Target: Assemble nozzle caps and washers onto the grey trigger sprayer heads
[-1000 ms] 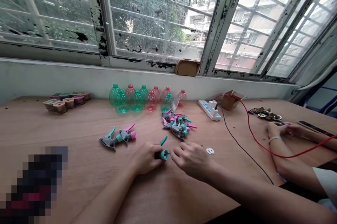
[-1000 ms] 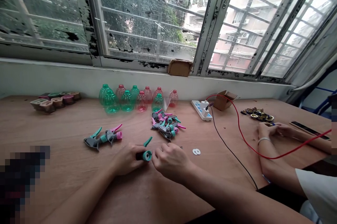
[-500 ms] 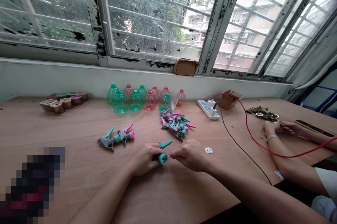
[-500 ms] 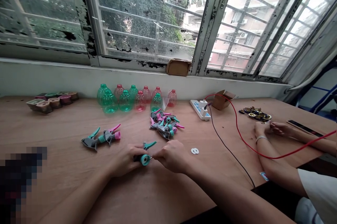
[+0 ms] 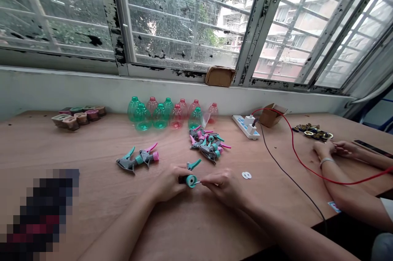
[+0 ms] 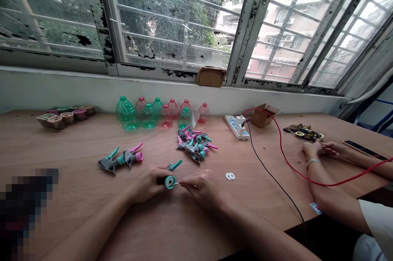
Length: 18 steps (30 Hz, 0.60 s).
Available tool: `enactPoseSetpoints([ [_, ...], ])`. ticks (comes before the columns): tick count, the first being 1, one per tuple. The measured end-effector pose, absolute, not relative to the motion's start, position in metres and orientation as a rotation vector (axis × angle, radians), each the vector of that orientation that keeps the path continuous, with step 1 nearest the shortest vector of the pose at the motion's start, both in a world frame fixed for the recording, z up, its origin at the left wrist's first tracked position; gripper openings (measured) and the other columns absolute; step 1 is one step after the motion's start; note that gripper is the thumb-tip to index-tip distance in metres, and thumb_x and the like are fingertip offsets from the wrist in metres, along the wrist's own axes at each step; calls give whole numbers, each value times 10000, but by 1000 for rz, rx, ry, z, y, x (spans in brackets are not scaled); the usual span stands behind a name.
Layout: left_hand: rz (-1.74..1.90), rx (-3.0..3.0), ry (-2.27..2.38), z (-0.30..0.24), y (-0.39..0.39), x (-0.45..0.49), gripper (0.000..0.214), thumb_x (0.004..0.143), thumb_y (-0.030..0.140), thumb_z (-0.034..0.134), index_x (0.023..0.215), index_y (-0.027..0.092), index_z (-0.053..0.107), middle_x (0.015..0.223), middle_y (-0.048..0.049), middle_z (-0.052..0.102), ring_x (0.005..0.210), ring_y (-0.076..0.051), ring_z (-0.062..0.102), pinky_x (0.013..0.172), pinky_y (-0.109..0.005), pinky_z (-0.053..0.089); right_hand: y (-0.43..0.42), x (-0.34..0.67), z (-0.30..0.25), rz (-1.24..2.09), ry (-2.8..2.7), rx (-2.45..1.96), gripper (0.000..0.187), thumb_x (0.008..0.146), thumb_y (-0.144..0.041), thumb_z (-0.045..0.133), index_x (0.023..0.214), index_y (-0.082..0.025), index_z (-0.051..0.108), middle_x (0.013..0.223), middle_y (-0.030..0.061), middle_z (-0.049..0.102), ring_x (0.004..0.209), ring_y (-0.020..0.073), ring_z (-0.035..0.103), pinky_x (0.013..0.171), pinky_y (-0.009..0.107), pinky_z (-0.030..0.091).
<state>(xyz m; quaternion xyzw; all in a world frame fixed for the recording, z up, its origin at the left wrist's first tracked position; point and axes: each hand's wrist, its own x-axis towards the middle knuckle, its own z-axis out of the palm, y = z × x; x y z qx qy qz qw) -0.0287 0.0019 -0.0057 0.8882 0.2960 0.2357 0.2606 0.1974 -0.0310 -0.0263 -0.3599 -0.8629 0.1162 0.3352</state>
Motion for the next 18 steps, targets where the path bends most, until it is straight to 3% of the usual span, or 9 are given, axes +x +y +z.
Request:
enactPoseSetpoints([
  [7, 711, 2340, 873, 1, -1, -27, 126, 758, 120, 579, 778, 159, 697, 712, 6, 585, 663, -108, 507, 612, -213, 350, -36, 193, -29, 165, -2165, -920, 223, 952, -249, 506, 991, -234, 726, 967, 33, 747, 844, 143, 688, 740, 226, 469],
  [18, 755, 2408, 984, -5, 0, -23, 48, 734, 186, 624, 775, 165, 639, 863, -16, 571, 727, -123, 527, 640, -218, 382, -38, 195, 4, -434, -2437, -1147, 212, 931, -159, 484, 985, -243, 671, 822, 16, 680, 712, 136, 538, 608, 265, 293],
])
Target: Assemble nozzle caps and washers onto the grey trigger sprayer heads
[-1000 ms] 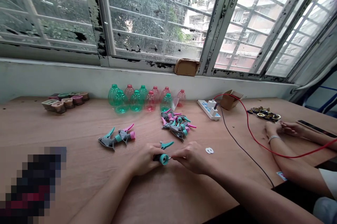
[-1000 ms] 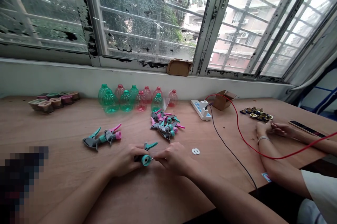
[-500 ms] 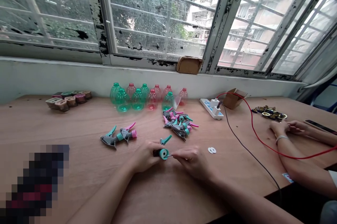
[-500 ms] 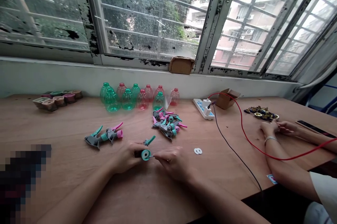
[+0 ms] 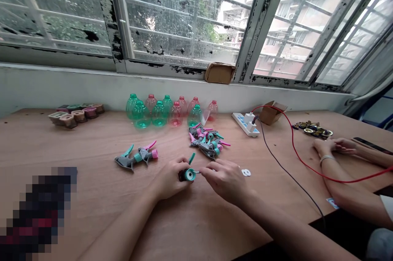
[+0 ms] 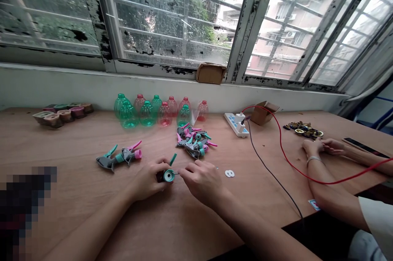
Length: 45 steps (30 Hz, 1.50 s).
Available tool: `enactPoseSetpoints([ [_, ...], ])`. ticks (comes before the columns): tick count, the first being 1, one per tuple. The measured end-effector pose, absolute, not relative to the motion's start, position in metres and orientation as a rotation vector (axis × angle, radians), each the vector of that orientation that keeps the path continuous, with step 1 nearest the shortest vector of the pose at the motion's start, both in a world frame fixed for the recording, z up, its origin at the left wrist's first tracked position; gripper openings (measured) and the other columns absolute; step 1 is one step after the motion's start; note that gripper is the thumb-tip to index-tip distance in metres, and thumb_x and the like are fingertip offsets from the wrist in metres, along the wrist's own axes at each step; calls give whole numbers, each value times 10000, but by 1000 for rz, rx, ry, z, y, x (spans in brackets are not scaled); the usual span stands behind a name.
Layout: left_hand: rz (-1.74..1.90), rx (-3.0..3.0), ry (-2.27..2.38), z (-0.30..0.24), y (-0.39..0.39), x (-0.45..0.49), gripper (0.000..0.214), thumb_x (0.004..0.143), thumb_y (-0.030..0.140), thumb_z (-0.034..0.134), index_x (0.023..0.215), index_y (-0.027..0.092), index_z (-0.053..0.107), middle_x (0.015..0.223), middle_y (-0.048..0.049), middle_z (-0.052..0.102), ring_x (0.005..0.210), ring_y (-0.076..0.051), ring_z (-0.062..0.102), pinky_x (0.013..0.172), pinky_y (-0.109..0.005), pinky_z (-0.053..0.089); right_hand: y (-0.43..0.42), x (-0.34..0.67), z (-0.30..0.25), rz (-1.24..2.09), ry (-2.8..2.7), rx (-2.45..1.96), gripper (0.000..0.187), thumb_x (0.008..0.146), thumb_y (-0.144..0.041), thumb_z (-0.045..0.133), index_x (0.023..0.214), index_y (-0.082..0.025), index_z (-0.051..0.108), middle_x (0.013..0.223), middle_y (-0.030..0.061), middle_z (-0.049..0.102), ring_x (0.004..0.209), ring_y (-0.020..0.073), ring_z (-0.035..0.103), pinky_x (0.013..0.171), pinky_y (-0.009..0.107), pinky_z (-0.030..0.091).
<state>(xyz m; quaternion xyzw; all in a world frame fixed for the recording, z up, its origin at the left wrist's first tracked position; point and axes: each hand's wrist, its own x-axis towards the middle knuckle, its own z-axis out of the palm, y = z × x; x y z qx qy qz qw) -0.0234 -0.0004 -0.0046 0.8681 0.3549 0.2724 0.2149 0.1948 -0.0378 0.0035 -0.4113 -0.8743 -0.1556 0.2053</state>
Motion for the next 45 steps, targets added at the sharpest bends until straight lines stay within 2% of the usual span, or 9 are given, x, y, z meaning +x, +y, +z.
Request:
enactPoseSetpoints([
  [3, 751, 2416, 963, -4, -2, -22, 51, 751, 169, 594, 798, 167, 614, 910, -22, 568, 771, -131, 531, 682, -223, 393, -39, 190, 14, -593, -2550, -1107, 216, 907, -90, 473, 972, -199, 647, 818, 31, 658, 695, 148, 500, 591, 289, 276],
  [6, 719, 2434, 949, -5, -1, -23, 72, 769, 146, 560, 807, 173, 614, 859, -20, 561, 770, -142, 522, 686, -229, 387, -42, 187, 24, -642, -2670, -1098, 170, 896, -98, 482, 954, -163, 627, 842, 49, 652, 710, 167, 511, 573, 300, 288],
  [12, 639, 2485, 888, -12, 2, -24, 155, 745, 102, 560, 851, 178, 644, 867, -29, 565, 777, -149, 522, 690, -236, 385, -45, 183, 46, -540, -2931, -1128, 152, 882, -83, 467, 832, -155, 591, 793, 63, 645, 703, 181, 560, 493, 277, 286],
  [19, 623, 2489, 811, -15, 2, -24, 211, 757, 82, 532, 885, 186, 664, 889, -36, 576, 793, -151, 535, 712, -246, 399, -41, 179, 54, -477, -2993, -1099, 173, 884, -100, 451, 862, -157, 613, 818, 69, 665, 701, 172, 606, 497, 256, 290],
  [23, 630, 2506, 815, -15, 1, -25, 185, 762, 106, 538, 873, 189, 661, 880, -33, 576, 783, -148, 534, 695, -242, 394, -36, 184, 49, -372, -2951, -1177, 161, 865, -131, 485, 843, -178, 637, 792, 41, 675, 643, 142, 601, 484, 260, 237],
  [27, 634, 2512, 830, -14, 1, -27, 109, 762, 117, 543, 784, 178, 631, 862, -27, 572, 778, -142, 532, 679, -235, 384, -31, 191, 34, -205, -2804, -1196, 246, 907, -244, 487, 740, -208, 663, 756, -3, 681, 629, 116, 592, 488, 266, 193],
  [32, 650, 2503, 828, -10, 0, -27, 169, 756, 97, 540, 839, 182, 660, 860, -30, 579, 772, -144, 531, 695, -239, 390, -28, 197, 7, 26, -2564, -1165, 176, 898, -244, 544, 884, -258, 720, 776, -13, 713, 693, 115, 617, 563, 233, 292],
  [39, 635, 2433, 840, -6, 2, -27, 174, 761, 104, 561, 863, 183, 678, 893, -35, 591, 809, -153, 543, 721, -233, 404, -27, 197, -13, 204, -2353, -1052, 185, 910, -244, 550, 912, -223, 734, 787, 20, 721, 703, 124, 636, 634, 208, 385],
  [45, 634, 2377, 862, -1, 1, -26, 199, 750, 85, 553, 866, 182, 683, 883, -28, 594, 798, -147, 547, 718, -230, 402, -25, 196, -29, 219, -2234, -1007, 197, 919, -262, 548, 931, -216, 739, 789, 39, 729, 719, 141, 652, 670, 221, 415],
])
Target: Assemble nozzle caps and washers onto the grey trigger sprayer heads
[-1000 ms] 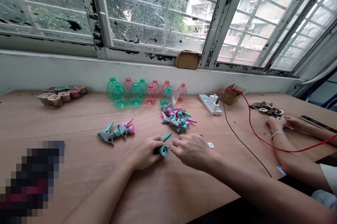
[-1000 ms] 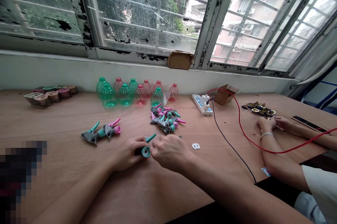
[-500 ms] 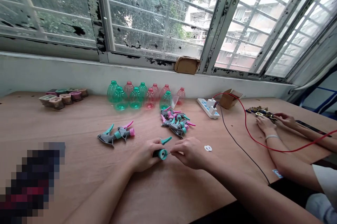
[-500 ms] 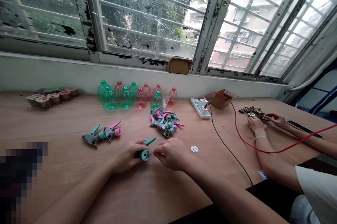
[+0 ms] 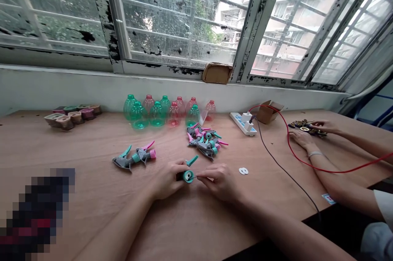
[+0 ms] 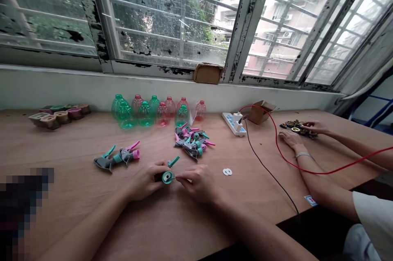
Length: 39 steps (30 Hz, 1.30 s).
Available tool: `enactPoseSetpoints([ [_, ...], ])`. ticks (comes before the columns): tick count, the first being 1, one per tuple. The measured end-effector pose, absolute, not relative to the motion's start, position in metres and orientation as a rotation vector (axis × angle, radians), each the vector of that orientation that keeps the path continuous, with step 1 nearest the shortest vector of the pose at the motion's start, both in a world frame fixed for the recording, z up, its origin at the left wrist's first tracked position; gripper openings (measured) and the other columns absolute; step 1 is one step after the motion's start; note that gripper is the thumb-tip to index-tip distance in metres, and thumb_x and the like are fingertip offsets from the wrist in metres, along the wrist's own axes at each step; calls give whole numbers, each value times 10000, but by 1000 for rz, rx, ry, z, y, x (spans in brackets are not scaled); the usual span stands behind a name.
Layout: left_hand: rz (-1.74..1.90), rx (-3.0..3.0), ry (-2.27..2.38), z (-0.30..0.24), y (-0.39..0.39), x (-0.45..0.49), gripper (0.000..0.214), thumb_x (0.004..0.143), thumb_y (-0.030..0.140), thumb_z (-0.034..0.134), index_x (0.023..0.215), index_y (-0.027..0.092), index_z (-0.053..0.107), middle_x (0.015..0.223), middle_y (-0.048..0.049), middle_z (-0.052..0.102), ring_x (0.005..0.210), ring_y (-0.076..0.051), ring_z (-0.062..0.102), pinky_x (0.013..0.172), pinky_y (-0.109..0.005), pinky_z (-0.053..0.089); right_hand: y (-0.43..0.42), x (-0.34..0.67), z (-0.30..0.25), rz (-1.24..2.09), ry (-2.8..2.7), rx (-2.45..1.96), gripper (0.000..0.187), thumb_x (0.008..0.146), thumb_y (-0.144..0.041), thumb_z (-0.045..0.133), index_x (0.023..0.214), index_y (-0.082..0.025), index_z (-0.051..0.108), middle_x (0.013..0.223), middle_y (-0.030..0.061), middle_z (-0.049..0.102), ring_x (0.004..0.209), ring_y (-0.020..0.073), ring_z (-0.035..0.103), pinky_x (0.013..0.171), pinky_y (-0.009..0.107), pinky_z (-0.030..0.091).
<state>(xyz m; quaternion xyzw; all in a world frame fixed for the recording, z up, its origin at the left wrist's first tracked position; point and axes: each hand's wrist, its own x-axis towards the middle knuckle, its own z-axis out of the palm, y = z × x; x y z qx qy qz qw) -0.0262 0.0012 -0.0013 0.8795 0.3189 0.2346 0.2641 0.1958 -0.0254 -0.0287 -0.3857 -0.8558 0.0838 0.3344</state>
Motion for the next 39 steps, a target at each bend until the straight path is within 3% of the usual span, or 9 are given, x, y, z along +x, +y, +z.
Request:
enactPoseSetpoints([
  [23, 728, 2342, 965, -2, 0, -22, 159, 725, 99, 572, 795, 178, 691, 794, -10, 600, 724, -124, 533, 647, -219, 365, -34, 194, -12, 430, -2067, -990, 143, 846, -217, 604, 892, -198, 738, 730, 27, 704, 596, 127, 585, 569, 229, 405],
  [31, 719, 2331, 965, -2, -1, -22, 154, 736, 136, 593, 827, 185, 707, 802, -10, 597, 723, -124, 537, 639, -217, 369, -30, 193, -6, 611, -2013, -1045, 166, 837, -212, 608, 924, -204, 749, 841, 24, 742, 705, 146, 650, 640, 219, 457],
  [39, 696, 2353, 967, -2, -1, -22, 145, 752, 169, 609, 847, 192, 715, 801, -10, 597, 726, -125, 535, 634, -219, 363, -20, 196, -8, 843, -2029, -1054, 200, 860, -233, 565, 888, -177, 755, 688, 8, 701, 568, 107, 551, 545, 202, 397],
])
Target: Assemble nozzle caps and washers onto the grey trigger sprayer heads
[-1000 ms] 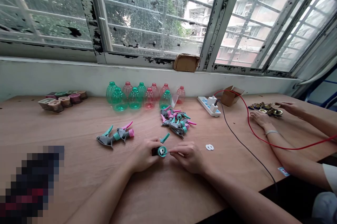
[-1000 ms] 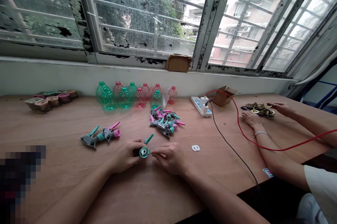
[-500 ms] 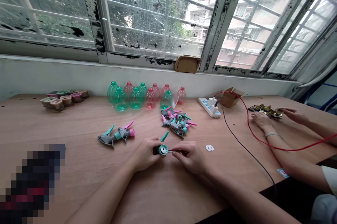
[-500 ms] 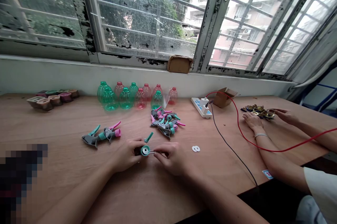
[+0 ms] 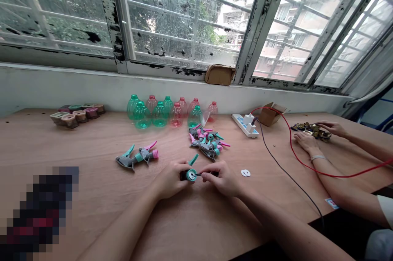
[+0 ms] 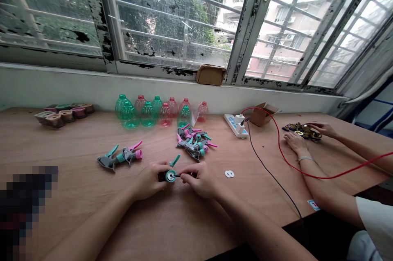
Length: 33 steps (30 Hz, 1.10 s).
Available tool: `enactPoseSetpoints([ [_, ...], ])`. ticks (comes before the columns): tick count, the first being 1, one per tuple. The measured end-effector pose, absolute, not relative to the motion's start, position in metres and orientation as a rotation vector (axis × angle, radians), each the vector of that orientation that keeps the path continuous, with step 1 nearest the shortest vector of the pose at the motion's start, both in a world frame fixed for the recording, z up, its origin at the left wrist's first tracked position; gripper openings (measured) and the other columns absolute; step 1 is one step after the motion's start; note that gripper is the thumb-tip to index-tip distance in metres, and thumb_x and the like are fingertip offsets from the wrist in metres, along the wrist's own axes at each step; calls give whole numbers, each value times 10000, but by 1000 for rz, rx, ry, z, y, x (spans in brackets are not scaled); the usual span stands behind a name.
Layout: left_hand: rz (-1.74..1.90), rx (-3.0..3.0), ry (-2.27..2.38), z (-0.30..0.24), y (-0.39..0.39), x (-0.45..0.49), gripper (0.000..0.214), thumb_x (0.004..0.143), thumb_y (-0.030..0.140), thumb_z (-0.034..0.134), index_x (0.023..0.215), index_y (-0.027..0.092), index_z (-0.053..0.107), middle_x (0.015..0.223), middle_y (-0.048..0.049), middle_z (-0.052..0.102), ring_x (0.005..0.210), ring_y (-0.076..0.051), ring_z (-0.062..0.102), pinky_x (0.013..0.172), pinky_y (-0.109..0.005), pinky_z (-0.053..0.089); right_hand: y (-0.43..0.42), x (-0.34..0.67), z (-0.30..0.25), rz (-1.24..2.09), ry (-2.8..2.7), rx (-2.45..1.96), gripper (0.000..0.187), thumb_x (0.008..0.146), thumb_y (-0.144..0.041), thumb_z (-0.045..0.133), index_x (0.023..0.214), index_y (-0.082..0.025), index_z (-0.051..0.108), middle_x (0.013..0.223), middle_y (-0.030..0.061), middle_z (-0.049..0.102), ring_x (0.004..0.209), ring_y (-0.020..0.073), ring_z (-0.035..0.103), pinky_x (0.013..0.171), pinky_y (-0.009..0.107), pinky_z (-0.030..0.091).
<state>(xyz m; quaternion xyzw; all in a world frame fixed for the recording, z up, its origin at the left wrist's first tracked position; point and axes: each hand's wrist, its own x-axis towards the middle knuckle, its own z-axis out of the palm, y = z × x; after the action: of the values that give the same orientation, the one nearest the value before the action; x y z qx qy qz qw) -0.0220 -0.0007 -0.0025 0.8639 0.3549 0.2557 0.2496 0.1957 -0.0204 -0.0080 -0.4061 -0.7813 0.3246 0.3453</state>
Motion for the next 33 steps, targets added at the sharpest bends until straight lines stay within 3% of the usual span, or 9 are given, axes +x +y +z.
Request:
enactPoseSetpoints([
  [8, 700, 2342, 961, -2, -1, -21, 128, 745, 155, 599, 805, 183, 709, 772, -7, 578, 696, -117, 517, 611, -214, 351, -12, 192, -16, 1051, -1990, -1027, 235, 870, -291, 559, 819, -146, 736, 691, 28, 686, 584, 114, 525, 550, 218, 379],
  [14, 704, 2342, 963, -3, -1, -22, 113, 754, 202, 618, 829, 184, 701, 789, -8, 580, 696, -118, 513, 608, -213, 350, -16, 202, -8, 967, -1936, -1068, 266, 866, -344, 566, 776, -144, 715, 688, 37, 680, 590, 120, 522, 552, 224, 380],
  [20, 689, 2349, 960, -3, -1, -22, 79, 736, 178, 603, 776, 170, 671, 813, -12, 583, 690, -113, 512, 605, -212, 349, -18, 274, 16, 778, -2096, -1480, 290, 858, -375, 541, 788, -161, 724, 621, 14, 647, 493, 100, 446, 473, 218, 307],
  [25, 695, 2363, 967, -4, -1, -22, 94, 753, 210, 587, 774, 169, 669, 804, -15, 578, 682, -119, 511, 610, -222, 357, -21, 329, 19, 720, -2166, -1830, 288, 820, -318, 523, 666, -162, 712, 623, 32, 669, 515, 122, 492, 489, 234, 318],
  [33, 679, 2356, 991, -2, -3, -23, 113, 757, 234, 586, 790, 169, 673, 840, -24, 601, 727, -138, 542, 627, -227, 374, -28, 348, 19, 769, -2034, -2016, 243, 761, -315, 571, 663, -154, 724, 647, 65, 706, 506, 143, 518, 473, 247, 318],
])
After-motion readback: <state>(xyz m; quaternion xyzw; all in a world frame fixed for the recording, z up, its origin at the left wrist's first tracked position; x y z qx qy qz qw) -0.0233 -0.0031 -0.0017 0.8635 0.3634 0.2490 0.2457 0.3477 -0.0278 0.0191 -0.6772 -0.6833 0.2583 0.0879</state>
